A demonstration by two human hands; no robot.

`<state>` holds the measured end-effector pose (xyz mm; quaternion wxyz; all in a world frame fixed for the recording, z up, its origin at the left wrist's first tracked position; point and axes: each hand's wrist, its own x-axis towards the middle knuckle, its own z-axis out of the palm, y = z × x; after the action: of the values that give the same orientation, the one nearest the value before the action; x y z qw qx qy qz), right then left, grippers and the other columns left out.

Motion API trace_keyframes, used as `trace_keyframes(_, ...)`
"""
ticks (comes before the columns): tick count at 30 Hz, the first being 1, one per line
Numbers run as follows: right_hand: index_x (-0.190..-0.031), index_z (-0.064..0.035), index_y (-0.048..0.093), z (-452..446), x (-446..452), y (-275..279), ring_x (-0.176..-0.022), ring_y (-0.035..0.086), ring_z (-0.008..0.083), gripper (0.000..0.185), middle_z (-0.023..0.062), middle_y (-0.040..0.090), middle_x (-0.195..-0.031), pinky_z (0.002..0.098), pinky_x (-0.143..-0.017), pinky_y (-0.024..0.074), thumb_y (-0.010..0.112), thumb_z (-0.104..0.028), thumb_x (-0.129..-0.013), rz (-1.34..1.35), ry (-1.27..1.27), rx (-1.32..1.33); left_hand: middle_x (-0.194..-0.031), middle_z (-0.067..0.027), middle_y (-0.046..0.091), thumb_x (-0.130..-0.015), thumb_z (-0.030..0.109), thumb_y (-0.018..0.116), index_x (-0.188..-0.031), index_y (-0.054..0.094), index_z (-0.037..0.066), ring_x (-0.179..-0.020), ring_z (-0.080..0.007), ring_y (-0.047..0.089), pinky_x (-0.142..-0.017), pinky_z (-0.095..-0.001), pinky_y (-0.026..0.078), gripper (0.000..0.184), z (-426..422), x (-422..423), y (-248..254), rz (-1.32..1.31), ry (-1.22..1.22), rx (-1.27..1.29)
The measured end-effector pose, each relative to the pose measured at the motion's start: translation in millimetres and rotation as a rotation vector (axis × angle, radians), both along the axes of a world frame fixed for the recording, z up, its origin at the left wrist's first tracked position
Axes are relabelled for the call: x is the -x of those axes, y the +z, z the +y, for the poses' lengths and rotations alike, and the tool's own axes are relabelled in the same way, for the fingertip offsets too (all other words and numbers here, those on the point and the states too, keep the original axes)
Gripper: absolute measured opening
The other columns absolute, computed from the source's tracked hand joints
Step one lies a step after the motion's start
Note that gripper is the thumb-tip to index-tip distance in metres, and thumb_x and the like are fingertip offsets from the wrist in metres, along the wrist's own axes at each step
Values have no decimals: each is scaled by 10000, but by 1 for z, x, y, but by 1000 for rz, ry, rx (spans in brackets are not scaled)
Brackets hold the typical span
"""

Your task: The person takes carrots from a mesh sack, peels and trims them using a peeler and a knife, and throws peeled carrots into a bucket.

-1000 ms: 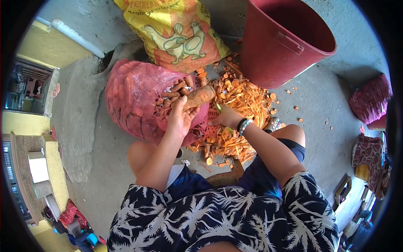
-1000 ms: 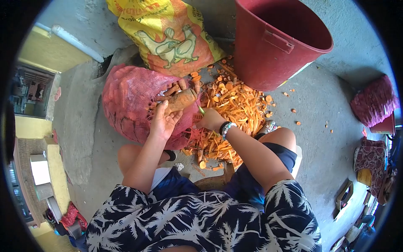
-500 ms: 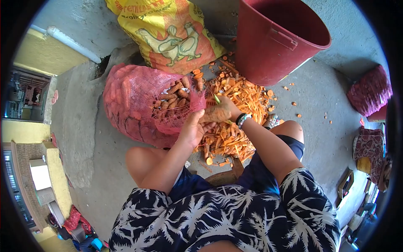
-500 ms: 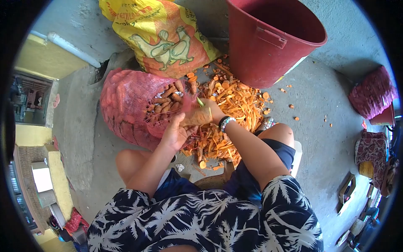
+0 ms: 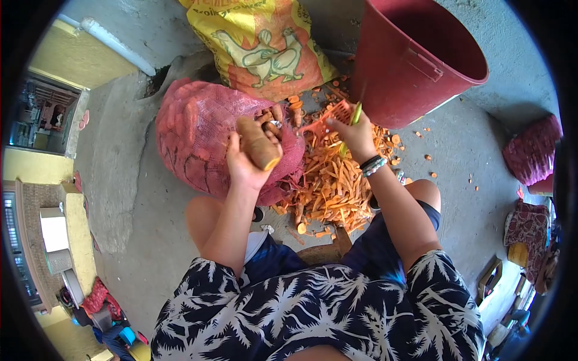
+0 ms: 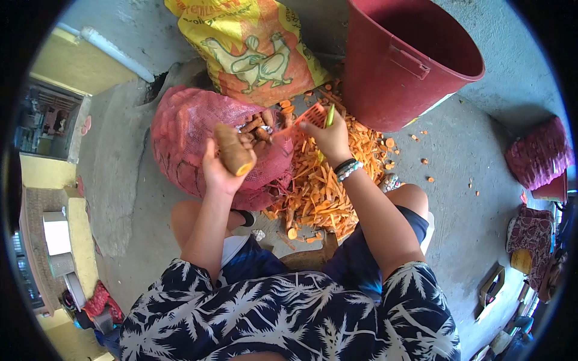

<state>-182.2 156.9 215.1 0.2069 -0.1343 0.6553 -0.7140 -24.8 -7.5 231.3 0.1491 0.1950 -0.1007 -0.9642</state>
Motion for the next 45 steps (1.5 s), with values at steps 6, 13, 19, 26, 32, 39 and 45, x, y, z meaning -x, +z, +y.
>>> trace_keyframes(6, -944, -35, 512, -3, -14, 29, -586, 508, 43, 268, 8, 597, -764, 187, -489, 384, 690, -89, -750, -120, 48, 107, -936, -81, 536, -911, 461, 315, -1070, 454, 84, -800, -227, 556, -715, -423, 470, 432, 9, 24, -18, -247, 27, 39)
trace_keyframes(13, -1053, -18, 530, 6, -10, 32, -693, 591, 165, 403, 89, 614, -795, 273, -624, 475, 679, -27, -678, 490, 340, -237, -976, -126, 517, -941, 354, 215, -1152, 465, 4, -863, -223, 540, -716, -378, 504, 480, -10, 36, -44, -110, -14, 26)
trace_keyframes(19, -1289, -156, 422, 2, -42, 40, -626, 570, 335, 766, 164, 579, -702, 398, -580, 459, 657, 39, -587, 887, 771, -341, -944, -135, 529, -936, 328, 240, -1023, 507, 7, -819, -233, 539, -702, -394, 499, 426, -12, 42, -46, -190, 30, 86)
trace_keyframes(26, -1316, -231, 380, -1, -43, 36, -620, 571, 328, 778, 172, 565, -685, 400, -566, 447, 642, 13, -625, 891, 800, -505, -803, -122, 563, -930, 304, 278, -944, 522, 28, -699, -236, 566, -678, -396, 508, 368, -13, 41, -55, -136, -42, -73)
trace_keyframes(32, -1278, -205, 437, -7, -38, 34, -708, 603, 294, 676, 162, 612, -815, 376, -638, 471, 661, -23, -667, 817, 812, -570, -846, -110, 571, -947, 344, 257, -1051, 486, 57, -750, -222, 576, -702, -398, 505, 381, -13, 40, -53, -301, -13, 135)
trace_keyframes(39, -1073, 13, 498, 5, 12, 38, -808, 593, 121, 430, 52, 610, -890, 248, -692, 494, 708, -34, -701, 53, 399, 76, -996, -99, 554, -947, 390, 261, -1153, 422, 59, -874, -222, 567, -758, -382, 485, 422, -1, 37, -5, -50, -41, 106)
trace_keyframes(45, -1058, 20, 495, -5, -8, 38, -725, 580, 92, 408, 45, 606, -855, 218, -629, 491, 704, -15, -710, -5, 184, 85, -1121, -103, 528, -952, 360, 266, -1192, 414, 55, -964, -239, 551, -844, -397, 453, 416, 22, 42, -12, -287, -86, 302)
